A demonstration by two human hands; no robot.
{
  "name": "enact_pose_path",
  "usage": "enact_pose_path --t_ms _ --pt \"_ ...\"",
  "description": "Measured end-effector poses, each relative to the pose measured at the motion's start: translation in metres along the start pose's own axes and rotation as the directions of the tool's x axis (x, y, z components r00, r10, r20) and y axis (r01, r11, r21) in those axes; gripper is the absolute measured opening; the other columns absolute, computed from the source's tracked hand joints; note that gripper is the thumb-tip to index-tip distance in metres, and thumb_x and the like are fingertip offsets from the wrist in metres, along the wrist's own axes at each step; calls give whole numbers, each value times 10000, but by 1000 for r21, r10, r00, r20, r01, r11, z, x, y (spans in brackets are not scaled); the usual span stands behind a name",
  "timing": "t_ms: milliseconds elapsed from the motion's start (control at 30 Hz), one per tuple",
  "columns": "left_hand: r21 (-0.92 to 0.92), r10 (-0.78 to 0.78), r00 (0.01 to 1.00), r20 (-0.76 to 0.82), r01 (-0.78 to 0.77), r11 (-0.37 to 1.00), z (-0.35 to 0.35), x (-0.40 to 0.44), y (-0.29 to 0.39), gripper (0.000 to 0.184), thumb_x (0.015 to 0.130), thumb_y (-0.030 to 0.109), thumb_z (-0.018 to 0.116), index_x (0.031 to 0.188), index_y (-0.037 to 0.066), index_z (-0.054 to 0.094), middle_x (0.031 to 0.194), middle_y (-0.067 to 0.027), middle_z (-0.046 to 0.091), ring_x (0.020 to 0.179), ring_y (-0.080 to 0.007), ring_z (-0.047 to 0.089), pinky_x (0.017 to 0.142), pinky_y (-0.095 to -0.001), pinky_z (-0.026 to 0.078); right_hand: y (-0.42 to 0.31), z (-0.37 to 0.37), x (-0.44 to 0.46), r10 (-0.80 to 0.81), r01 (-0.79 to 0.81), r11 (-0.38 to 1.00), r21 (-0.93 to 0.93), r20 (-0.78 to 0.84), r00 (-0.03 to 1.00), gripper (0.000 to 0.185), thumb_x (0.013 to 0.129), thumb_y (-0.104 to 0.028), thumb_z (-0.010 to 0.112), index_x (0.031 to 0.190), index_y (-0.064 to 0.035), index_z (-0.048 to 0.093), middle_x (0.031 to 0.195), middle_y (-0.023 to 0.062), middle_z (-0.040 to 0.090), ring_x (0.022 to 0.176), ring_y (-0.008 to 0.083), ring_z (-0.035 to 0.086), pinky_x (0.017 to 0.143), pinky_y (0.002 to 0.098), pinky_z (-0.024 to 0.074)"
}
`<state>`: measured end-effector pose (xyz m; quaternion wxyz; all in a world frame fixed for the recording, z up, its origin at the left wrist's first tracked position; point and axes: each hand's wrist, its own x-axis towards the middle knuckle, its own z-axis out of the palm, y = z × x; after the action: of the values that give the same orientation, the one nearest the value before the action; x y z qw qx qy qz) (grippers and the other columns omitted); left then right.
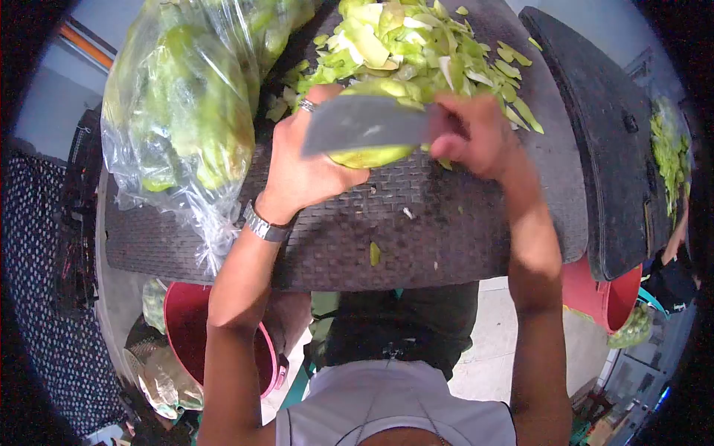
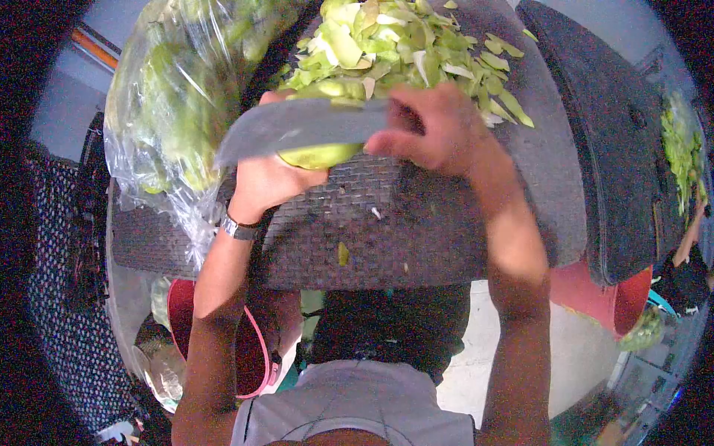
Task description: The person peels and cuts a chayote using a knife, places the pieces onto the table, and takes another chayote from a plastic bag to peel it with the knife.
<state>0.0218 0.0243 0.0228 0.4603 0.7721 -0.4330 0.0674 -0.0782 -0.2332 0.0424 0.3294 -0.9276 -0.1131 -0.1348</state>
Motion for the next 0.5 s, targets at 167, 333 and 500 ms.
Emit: enact_pose_path --t_ms 167,333,500 --pt "0 -93 995 -32 93 996 -2 4 10 736 572 148 899 1226 76 568 1035 -145 735 973 -294 747 885 -374 578 31 -6 -1 135 -134 991 23 -10 991 691 839 -708 709 770 -23 641 618 86 598 583 211 588 589 365 468" --pt "106 175 984 -14 -172 979 -2 4 -10 760 555 144 906 1239 79 582 1033 -140 735 963 -315 742 872 -388 582 -6 2 1 23 -24 999 -43 -16 1000 659 877 -675 686 768 -25 658 645 137 621 581 279 603 593 399 477" --pt "42 -60 996 73 57 998 -4 0 8 874 482 181 950 1257 74 561 1110 -156 705 1016 -266 704 915 -388 565 39 -4 3 219 -224 972 -67 -72 973 628 965 -604 617 786 -4 669 694 194 622 651 335 618 636 440 476"
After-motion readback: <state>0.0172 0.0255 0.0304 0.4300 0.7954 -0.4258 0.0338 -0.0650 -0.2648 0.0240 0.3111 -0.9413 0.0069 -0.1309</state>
